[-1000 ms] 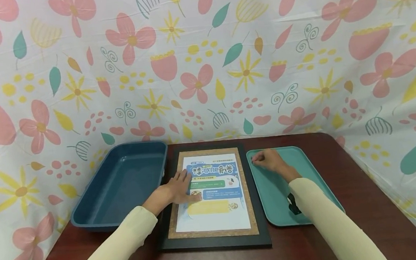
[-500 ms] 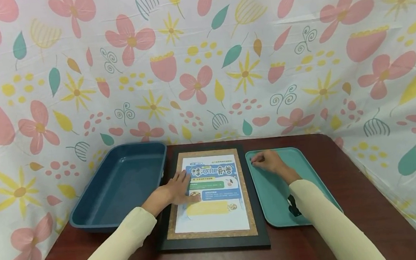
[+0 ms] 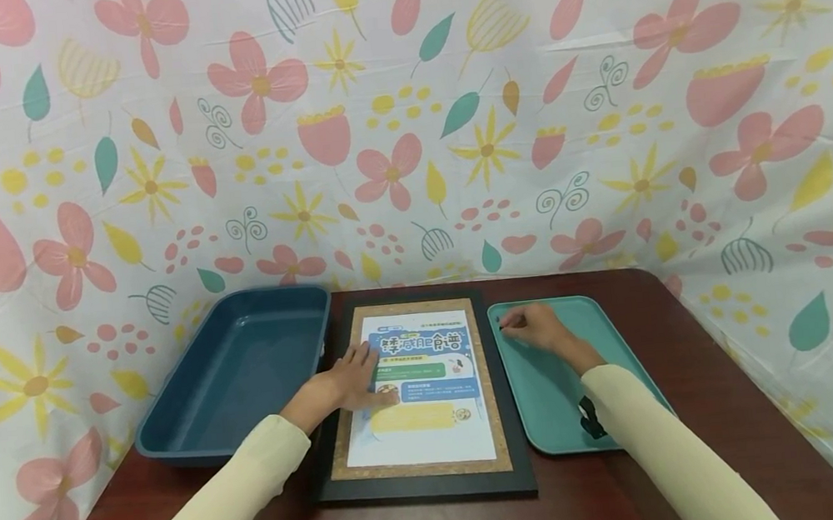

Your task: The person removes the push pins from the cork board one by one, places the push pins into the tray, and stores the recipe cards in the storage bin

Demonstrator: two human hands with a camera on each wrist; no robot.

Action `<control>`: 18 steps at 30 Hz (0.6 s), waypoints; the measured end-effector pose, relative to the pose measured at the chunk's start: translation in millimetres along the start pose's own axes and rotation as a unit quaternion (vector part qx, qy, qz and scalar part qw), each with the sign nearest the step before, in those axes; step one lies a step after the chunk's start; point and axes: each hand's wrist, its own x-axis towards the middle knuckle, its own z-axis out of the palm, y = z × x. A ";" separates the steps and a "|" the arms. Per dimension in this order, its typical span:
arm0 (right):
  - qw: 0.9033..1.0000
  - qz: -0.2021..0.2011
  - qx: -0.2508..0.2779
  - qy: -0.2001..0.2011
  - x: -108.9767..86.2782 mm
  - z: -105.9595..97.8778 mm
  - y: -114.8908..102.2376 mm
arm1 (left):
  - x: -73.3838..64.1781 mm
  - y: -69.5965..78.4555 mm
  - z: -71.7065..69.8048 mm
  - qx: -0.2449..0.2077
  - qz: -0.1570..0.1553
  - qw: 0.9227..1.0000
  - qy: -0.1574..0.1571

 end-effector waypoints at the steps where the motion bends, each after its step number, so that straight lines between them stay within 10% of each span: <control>1: 1.000 -0.003 -0.002 0.001 0.0 0.7 -1.3 | 0.2 -0.1 0.1 0.000 -0.001 1.000 0.000; 18: 0.999 -0.032 0.020 -0.016 -3.1 9.0 -30.9 | 0.1 1.7 2.4 0.001 -0.010 1.000 0.000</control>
